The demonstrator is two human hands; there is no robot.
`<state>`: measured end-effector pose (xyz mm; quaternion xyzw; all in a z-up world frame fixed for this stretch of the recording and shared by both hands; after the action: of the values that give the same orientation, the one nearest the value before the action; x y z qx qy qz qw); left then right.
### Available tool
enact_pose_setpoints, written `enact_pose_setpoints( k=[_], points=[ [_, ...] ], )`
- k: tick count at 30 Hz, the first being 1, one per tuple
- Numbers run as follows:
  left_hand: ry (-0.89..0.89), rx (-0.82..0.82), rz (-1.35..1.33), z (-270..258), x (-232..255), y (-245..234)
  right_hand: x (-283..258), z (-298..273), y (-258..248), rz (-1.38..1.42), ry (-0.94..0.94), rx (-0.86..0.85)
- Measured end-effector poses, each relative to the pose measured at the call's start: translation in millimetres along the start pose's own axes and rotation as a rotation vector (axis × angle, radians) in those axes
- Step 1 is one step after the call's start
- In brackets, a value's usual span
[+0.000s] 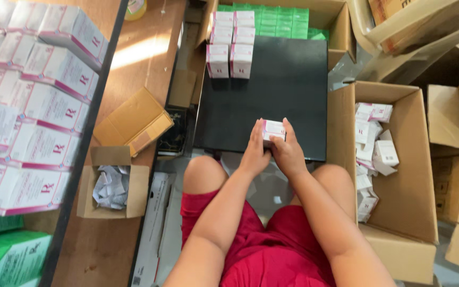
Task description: The person sits on the floor and repeatedly picks up small white boxes and clear plastic bottles. They open the boxes, insert the bottles, and close the boxes, stacking the completed units on a nearby surface.
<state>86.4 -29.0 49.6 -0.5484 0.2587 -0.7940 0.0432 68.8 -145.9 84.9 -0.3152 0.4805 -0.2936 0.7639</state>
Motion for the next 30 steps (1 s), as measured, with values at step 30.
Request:
enact_pose_setpoints(
  k=[30],
  points=[
    [-0.656,0.035,-0.262,-3,-65,11,175,360,83,0.151,0.01,-0.113]
  ],
)
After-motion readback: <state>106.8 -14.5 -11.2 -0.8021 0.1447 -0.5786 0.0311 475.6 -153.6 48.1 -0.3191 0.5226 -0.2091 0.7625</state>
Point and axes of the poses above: each hand's wrist, its own z-axis towards the middle knuckle, its own y-axis out of the palm, x = y × z, the point moved 10 cm from there along z, towards the middle knuckle, and after that the axes turned 9 degrees about -x, right-handed, at the moved point
